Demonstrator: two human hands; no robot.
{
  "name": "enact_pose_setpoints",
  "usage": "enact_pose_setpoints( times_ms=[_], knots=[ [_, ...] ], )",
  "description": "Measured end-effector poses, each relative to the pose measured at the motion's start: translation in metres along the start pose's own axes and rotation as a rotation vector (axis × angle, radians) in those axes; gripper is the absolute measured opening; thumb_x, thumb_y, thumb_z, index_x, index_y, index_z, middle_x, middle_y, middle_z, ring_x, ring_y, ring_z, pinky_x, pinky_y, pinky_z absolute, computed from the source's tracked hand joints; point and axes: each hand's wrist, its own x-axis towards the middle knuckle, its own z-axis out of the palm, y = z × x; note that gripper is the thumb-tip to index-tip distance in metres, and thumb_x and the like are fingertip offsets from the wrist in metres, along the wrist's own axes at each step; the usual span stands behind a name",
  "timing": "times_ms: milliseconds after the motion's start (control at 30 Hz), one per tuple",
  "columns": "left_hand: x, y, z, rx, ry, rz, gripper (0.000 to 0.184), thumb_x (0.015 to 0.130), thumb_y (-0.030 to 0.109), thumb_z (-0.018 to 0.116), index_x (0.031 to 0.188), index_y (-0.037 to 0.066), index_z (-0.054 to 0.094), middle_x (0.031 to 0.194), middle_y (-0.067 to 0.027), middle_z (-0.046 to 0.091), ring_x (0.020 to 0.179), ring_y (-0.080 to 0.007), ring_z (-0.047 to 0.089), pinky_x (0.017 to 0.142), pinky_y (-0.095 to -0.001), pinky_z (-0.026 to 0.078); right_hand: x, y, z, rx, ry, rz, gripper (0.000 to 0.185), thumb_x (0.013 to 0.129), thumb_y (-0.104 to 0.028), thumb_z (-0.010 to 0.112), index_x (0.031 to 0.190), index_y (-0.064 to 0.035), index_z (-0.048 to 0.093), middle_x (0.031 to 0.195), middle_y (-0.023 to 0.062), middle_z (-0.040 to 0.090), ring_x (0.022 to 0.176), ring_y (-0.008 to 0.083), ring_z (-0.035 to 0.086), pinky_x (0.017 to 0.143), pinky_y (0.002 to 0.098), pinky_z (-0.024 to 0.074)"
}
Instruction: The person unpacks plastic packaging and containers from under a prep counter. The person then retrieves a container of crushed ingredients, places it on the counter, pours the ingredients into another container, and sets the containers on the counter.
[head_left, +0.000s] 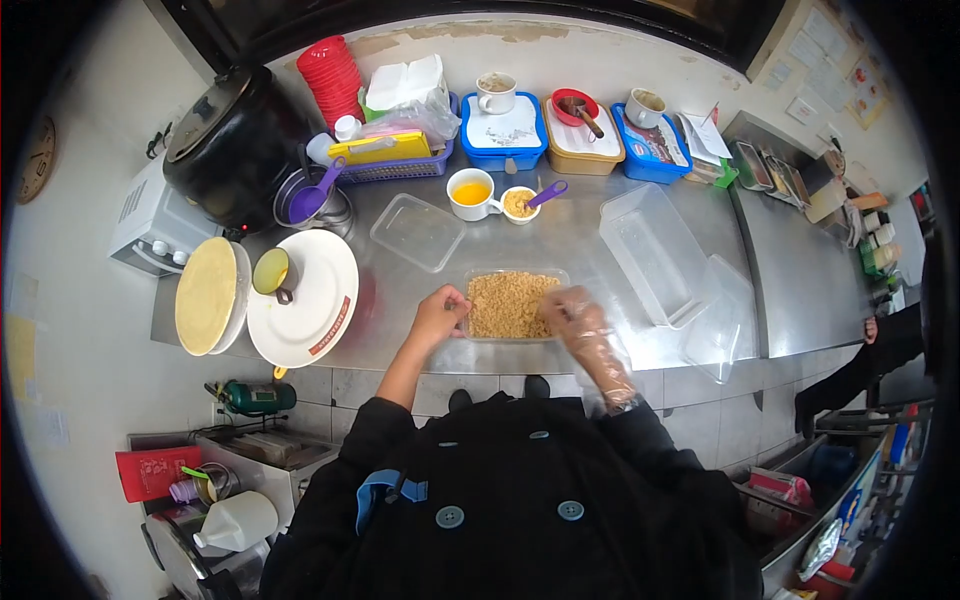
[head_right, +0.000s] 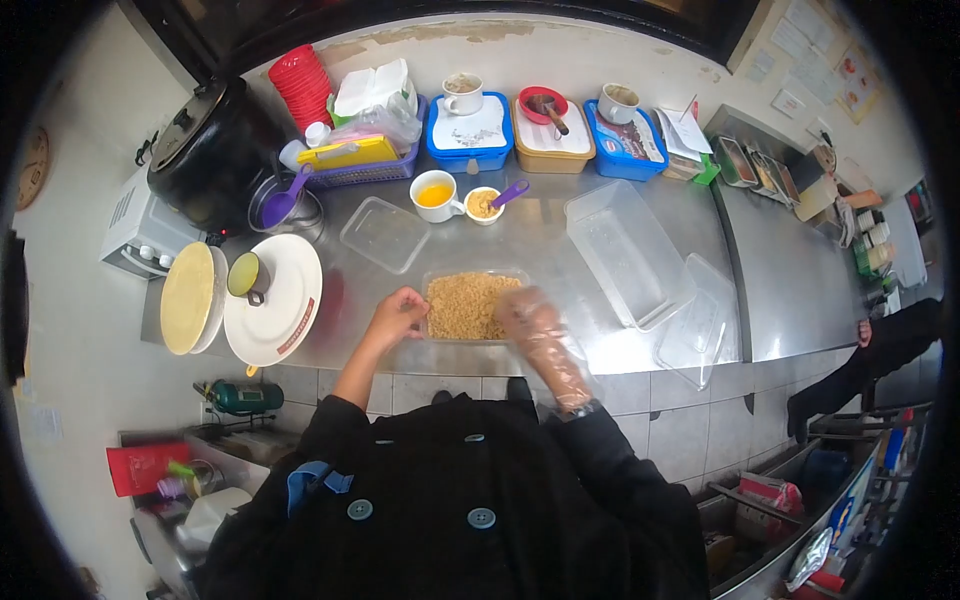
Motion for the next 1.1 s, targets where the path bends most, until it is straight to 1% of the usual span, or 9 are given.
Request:
enact_pose_setpoints(
  times_ms=[67,200,267,400,600,767,900,967,1100],
  knots=[
    [-0.001,0.000,-0.002,0.017,-0.017,0.003,0.013,0.084,0.012,0.060,0.087,0.001,0.052,0.088,-0.0069,0.054,0.072,-0.0149,0.057,0.054,-0.0318,0.057,0.003,-0.002,0.019,-0.204,-0.143,-0.306,0.014,0.075,-0.011,0.064,0.089,-0.0076,0.063,0.082,0.0141,0.057,0.069,0.0319,0.058,0.063,0.0390,0.0483],
    [0.004,0.000,-0.012,-0.129,-0.034,-0.118,0.018,0.088,0.017,0.055,0.095,0.000,0.050,0.094,-0.0107,0.054,0.076,-0.0225,0.061,0.055,-0.0343,0.057,0.011,0.007,0.018,-0.243,-0.131,-0.311,0.012,0.075,-0.014,0.063,0.086,-0.0082,0.062,0.079,0.0150,0.056,0.071,0.0337,0.057,0.065,0.0407,0.0473],
    [0.011,-0.005,-0.024,-0.198,0.072,-0.133,0.021,0.089,0.019,0.052,0.098,0.000,0.050,0.096,-0.0119,0.054,0.076,-0.0252,0.062,0.058,-0.0345,0.057,0.026,0.005,0.016,-0.452,-0.419,-0.078,0.010,0.076,-0.017,0.061,0.080,-0.0079,0.061,0.078,0.0154,0.057,0.074,0.0335,0.057,0.066,0.0413,0.0465],
    [0.038,-0.008,-0.042,-0.269,0.336,-0.176,0.029,0.091,0.021,0.050,0.101,-0.006,0.049,0.092,-0.0197,0.057,0.073,-0.0338,0.065,0.059,-0.0370,0.058,0.042,-0.007,0.029,-0.331,-0.186,-0.321,0.008,0.076,-0.014,0.057,0.076,-0.0065,0.061,0.072,0.0168,0.058,0.070,0.0345,0.059,0.064,0.0420,0.0476],
    [0.078,-0.006,-0.041,-0.163,0.442,-0.151,0.025,0.088,0.012,0.050,0.086,-0.013,0.052,0.069,-0.0207,0.060,0.056,-0.0344,0.064,0.044,-0.0378,0.056,0.049,-0.023,0.050,-0.193,-0.384,-0.243,0.012,0.077,-0.019,0.056,0.076,-0.0083,0.061,0.076,0.0157,0.061,0.076,0.0346,0.059,0.068,0.0434,0.0468],
    [0.081,-0.009,-0.047,-0.149,0.427,-0.151,0.023,0.084,0.007,0.051,0.081,-0.016,0.053,0.069,-0.0223,0.060,0.055,-0.0338,0.064,0.044,-0.0373,0.056,0.041,-0.049,0.043,-0.471,-0.500,-0.320,0.015,0.078,-0.023,0.055,0.080,-0.0104,0.064,0.080,0.0154,0.063,0.080,0.0330,0.061,0.072,0.0426,0.0476],
    [0.076,-0.003,-0.050,-0.083,0.439,-0.157,0.025,0.081,0.006,0.051,0.075,-0.018,0.054,0.068,-0.0232,0.061,0.054,-0.0332,0.064,0.043,-0.0373,0.056,0.039,-0.058,0.039,-0.432,-0.471,-0.277,0.018,0.078,-0.023,0.055,0.080,-0.0075,0.063,0.081,0.0151,0.063,0.082,0.0325,0.061,0.073,0.0422,0.0478],
    [0.074,-0.006,-0.050,-0.083,0.424,-0.155,0.025,0.081,0.007,0.052,0.073,-0.017,0.054,0.068,-0.0237,0.061,0.054,-0.0330,0.064,0.043,-0.0369,0.056,0.032,-0.069,0.040,-0.475,-0.406,-0.510,0.018,0.076,-0.014,0.053,0.084,-0.0035,0.065,0.086,0.0164,0.064,0.086,0.0312,0.061,0.076,0.0413,0.0484],
    [0.068,-0.001,-0.053,-0.059,0.416,-0.147,0.021,0.079,0.005,0.054,0.075,-0.016,0.054,0.067,-0.0246,0.061,0.051,-0.0314,0.063,0.042,-0.0354,0.055,0.035,-0.083,0.040,-0.468,-0.460,-0.399,0.018,0.075,-0.013,0.054,0.083,-0.0015,0.064,0.086,0.0171,0.063,0.086,0.0307,0.061,0.075,0.0402,0.0485]
  ],
)
